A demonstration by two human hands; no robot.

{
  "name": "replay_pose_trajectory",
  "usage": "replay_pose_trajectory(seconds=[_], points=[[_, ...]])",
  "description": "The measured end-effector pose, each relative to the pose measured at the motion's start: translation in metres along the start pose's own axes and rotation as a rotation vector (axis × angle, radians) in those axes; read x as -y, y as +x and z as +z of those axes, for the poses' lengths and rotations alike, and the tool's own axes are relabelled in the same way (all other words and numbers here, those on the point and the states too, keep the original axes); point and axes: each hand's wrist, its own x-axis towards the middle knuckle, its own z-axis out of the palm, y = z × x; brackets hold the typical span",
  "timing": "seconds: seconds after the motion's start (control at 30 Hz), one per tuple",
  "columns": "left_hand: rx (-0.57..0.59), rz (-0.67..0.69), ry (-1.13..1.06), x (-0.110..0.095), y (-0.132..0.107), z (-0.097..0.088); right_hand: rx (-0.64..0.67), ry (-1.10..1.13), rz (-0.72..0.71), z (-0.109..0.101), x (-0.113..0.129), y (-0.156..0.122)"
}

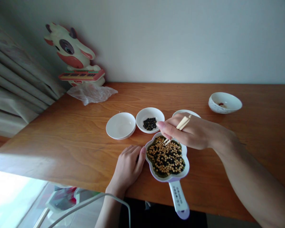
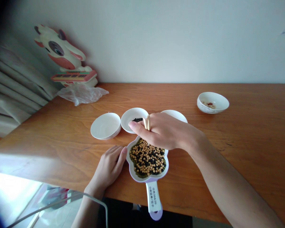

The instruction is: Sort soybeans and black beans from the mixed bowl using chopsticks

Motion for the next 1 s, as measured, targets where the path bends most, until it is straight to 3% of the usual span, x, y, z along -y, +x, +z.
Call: replay_pose_trajectory(seconds=[1.0], points=[[0.001,-0.006,-0.002,0.0001,-0.0002,-0.0003,-0.007,0.017,0.01,0.0028,-0.0016,0.0031]])
